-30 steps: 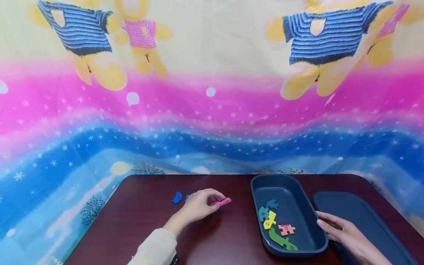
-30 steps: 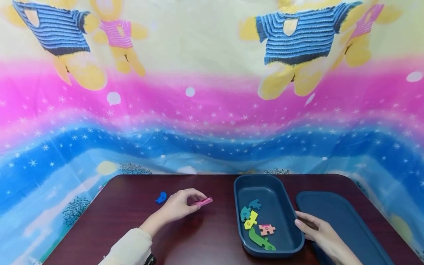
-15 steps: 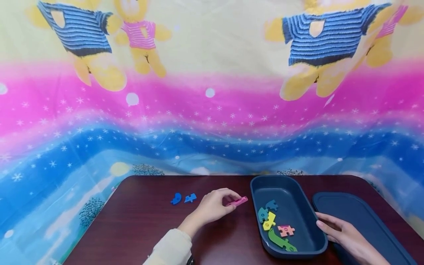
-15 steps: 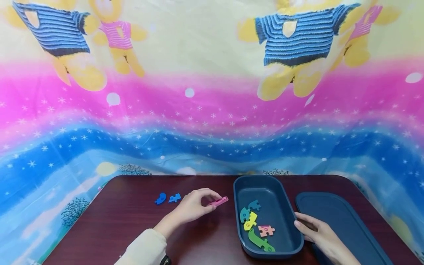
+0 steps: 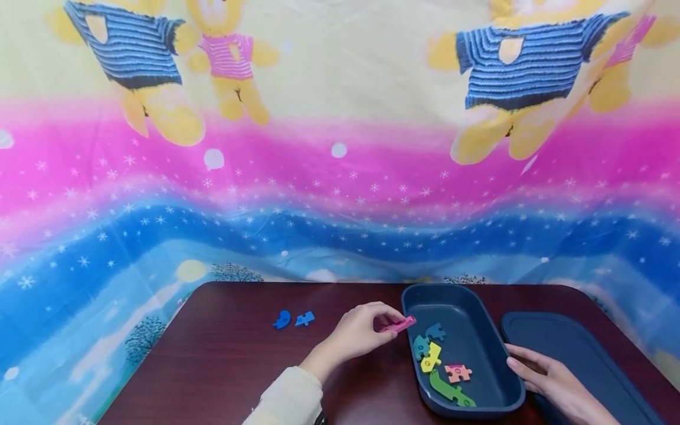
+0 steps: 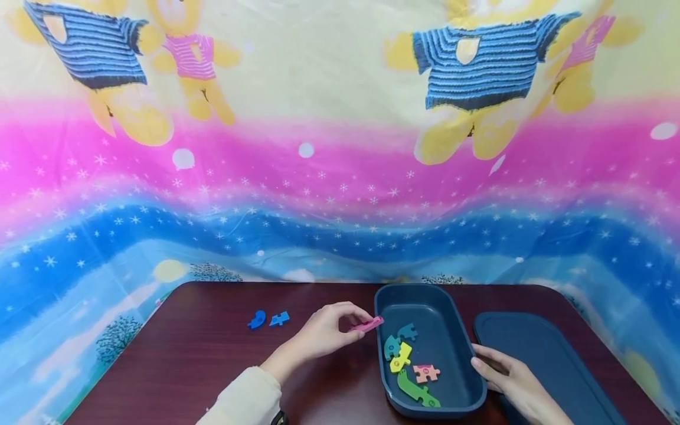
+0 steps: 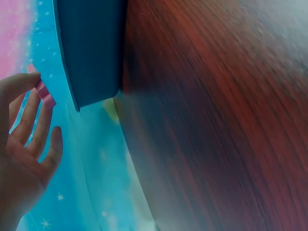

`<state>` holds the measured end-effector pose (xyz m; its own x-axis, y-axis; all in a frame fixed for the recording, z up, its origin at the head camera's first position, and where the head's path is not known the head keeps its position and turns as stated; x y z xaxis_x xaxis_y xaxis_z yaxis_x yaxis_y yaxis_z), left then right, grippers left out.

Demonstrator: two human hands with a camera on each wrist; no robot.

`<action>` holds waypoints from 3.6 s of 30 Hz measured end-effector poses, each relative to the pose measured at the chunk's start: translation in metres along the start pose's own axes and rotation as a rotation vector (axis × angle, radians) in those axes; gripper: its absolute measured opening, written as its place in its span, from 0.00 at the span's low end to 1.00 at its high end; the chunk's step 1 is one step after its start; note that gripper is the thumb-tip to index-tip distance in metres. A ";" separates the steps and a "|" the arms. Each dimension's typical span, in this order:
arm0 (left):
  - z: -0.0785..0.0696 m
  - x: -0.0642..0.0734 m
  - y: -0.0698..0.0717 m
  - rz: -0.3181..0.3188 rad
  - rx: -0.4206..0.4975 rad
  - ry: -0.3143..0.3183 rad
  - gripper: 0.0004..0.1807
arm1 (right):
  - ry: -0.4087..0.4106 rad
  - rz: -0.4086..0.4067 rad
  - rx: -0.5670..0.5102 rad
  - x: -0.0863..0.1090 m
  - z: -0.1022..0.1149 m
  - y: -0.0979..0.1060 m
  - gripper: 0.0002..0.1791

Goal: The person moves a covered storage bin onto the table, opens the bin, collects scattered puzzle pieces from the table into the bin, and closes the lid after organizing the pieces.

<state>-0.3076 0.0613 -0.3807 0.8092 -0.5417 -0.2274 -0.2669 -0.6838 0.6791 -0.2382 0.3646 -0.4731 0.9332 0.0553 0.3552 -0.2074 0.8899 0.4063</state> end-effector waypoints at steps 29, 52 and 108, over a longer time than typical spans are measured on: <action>-0.039 -0.020 -0.049 0.120 0.056 -0.082 0.13 | 0.001 0.008 -0.007 -0.001 -0.002 -0.001 0.45; -0.048 -0.033 -0.085 0.191 -0.009 -0.112 0.13 | 0.000 -0.004 -0.018 0.000 -0.002 -0.002 0.47; -0.051 -0.033 -0.080 0.110 0.040 -0.124 0.12 | 0.002 -0.007 -0.002 0.000 -0.001 -0.001 0.43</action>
<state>-0.2861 0.1588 -0.3923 0.7039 -0.6689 -0.2388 -0.3731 -0.6344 0.6770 -0.2379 0.3643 -0.4741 0.9352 0.0498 0.3505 -0.2001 0.8911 0.4072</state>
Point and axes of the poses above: each hand's wrist, its own x-axis away from the middle knuckle, its own y-axis out of the back of the hand, z = x × y, the point moved 10 cm from there along -x, towards the middle knuckle, and after that the axes turned 2 degrees about x, right-handed, at the moved point
